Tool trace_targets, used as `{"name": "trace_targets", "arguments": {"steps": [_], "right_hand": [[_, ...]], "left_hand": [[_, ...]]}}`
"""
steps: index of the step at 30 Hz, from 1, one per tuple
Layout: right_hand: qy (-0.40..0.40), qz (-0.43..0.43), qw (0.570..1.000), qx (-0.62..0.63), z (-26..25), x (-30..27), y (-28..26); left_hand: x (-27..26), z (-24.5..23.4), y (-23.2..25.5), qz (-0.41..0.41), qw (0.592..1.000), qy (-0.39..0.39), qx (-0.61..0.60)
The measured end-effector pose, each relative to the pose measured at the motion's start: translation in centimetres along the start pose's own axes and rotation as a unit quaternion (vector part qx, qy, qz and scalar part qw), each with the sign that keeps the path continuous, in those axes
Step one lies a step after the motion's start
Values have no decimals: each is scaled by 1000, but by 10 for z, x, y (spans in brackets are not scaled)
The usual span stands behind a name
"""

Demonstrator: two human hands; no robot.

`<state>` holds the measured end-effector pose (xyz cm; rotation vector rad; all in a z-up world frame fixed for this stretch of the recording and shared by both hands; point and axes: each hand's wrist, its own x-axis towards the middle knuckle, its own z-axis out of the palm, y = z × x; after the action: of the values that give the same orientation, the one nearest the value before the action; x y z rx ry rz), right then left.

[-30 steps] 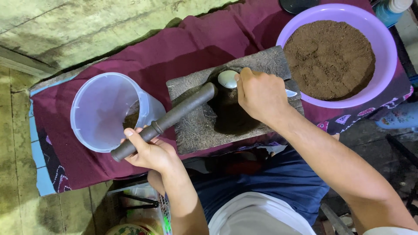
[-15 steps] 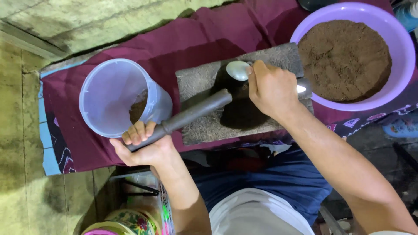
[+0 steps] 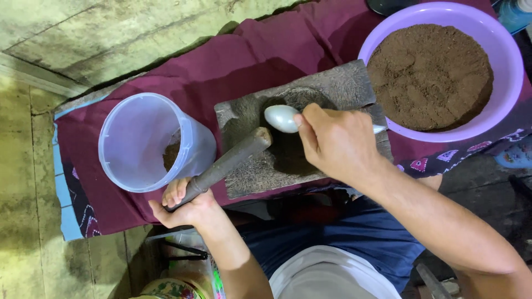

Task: Grinding and pounding brown powder in a stone mortar using a pestle and transferring the processed material with a spoon.

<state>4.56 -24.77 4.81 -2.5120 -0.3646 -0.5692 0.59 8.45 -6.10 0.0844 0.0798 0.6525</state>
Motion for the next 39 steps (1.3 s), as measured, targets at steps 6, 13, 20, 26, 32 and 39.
{"name": "trace_targets", "arguments": {"steps": [6, 13, 20, 26, 32, 39], "right_hand": [[-30, -31, 997, -56, 18, -7, 12], [-15, -35, 998, -53, 22, -13, 0], [0, -13, 997, -79, 9, -11, 1], [7, -39, 996, -82, 6, -5, 6], [6, -23, 997, -78, 24, -8, 3], [43, -18, 993, -104, 9, -4, 6]], "left_hand": [[3, 1, 5, -13, 999, -31, 16], [-1, 9, 3, -5, 999, -39, 27], [-1, 9, 6, -13, 996, -71, 55], [-1, 10, 10, -15, 992, -100, 73], [0, 7, 10, -26, 989, -130, 64], [7, -9, 17, -20, 986, -146, 74]]}}
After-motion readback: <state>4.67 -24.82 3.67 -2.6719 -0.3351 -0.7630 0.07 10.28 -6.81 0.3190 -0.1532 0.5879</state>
